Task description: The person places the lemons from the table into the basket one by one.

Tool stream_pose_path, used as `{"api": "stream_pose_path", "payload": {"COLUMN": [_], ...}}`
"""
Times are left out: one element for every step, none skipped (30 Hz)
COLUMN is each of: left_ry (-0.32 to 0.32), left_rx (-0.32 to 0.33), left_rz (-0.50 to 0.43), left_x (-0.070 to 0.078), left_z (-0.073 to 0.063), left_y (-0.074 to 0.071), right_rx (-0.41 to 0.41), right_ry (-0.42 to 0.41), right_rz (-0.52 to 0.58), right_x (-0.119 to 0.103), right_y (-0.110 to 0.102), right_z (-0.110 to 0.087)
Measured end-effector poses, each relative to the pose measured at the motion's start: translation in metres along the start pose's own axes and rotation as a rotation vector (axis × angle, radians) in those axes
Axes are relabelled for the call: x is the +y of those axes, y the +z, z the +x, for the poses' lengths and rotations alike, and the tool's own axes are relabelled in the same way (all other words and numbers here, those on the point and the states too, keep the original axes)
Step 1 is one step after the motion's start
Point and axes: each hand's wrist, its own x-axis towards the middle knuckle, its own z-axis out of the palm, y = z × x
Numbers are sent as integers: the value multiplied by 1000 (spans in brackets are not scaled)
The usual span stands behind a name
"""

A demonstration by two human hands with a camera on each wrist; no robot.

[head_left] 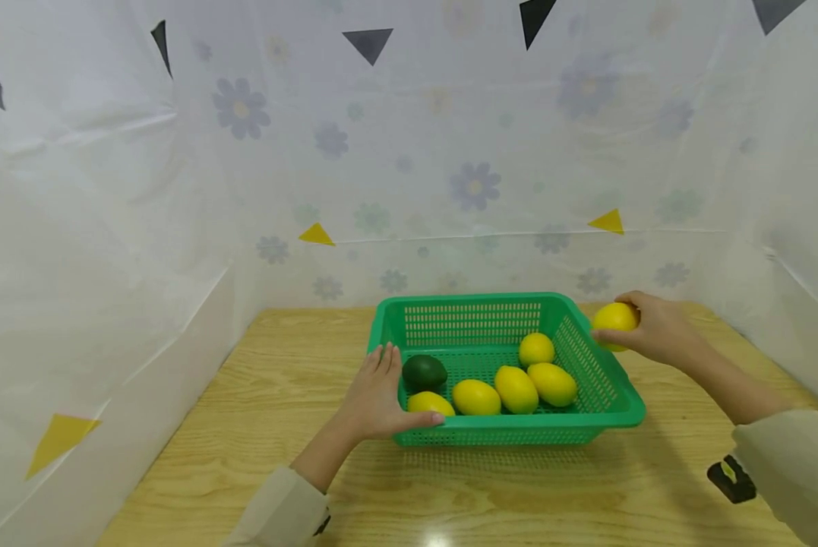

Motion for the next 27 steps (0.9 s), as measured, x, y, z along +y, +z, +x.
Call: {"api": "stream_pose_path", "payload": {"left_ry": [-1, -2, -3, -4, -3, -3, -3, -3, -3, -4, -4, -4, -3, -2, -1, 0, 1, 3, 3, 3, 2, 2, 3, 3, 3, 3, 3], "left_rx": [-1, -1, -2, -2, -2, -2, -2, -2, -2, -2, -3, -2, -2, -2, -1, 0, 1, 3, 3, 4, 5, 6, 6, 5, 4, 4, 4], "left_rz": [-1, 0, 1, 0, -2, -2, -3, -4, -5, -6, -7, -6, -7, -6, -5, -5, -4, -3, -3, -3, -3, -3, -1, -2, -2, -2, -1], "left_x": [0, 0, 0, 0, 0, 0, 0, 0, 0, 0, 0, -1, 0, -1, -1, 0, 0, 0, 0, 0, 0, 0, 0, 0, 0, 1, 1], "left_z": [0, 0, 0, 0, 0, 0, 0, 0, 0, 0, 0, 1, 1, 1, 1, 1, 1, 1, 1, 1, 1, 1, 1, 1, 1, 0, 0], "left_y": [0, 0, 0, 0, 0, 0, 0, 0, 0, 0, 0, 0, 0, 0, 1, 1, 0, 1, 1, 0, 0, 0, 0, 0, 0, 0, 0], "right_rx": [-5, -7, -13, -17, -20, -24, -29, -35, -42, -45, -47, -54, -59, -62, -64, -67, -69, -70, -70, -71, -78, -81, -84, -87, -91, -93, -95], "right_ry": [-3, -7, -9, -14, -16, -17, -22, -27, -32, -40, -49, -58, -69, -78, -86, -94, -102, -107, -116, -123, -125, -129, -131, -133, -137, -140, -138], "right_rz": [4, 6, 9, 15, 18, 22, 26, 30, 38, 39, 39, 43, 46, 43, 43, 37, 34, 29, 24, 19, 22, 20, 23, 24, 27, 30, 30], "right_x": [-2, -4, -6, -8, -9, -11, -13, -14, -16, -17, -19, -20, -21, -23, -24, -25, -27, -28, -29, -31, -32, -34, -35, -36, -37, -37, -38], "right_y": [1, 3, 4, 6, 7, 9, 10, 12, 13, 15, 16, 18, 19, 21, 22, 24, 25, 27, 28, 29, 31, 32, 33, 34, 34, 35, 36], "right_z": [1, 1, 2, 2, 3, 3, 4, 4, 5, 5, 6, 6, 6, 7, 7, 7, 7, 7, 7, 7, 6, 6, 5, 5, 5, 4, 4]}}
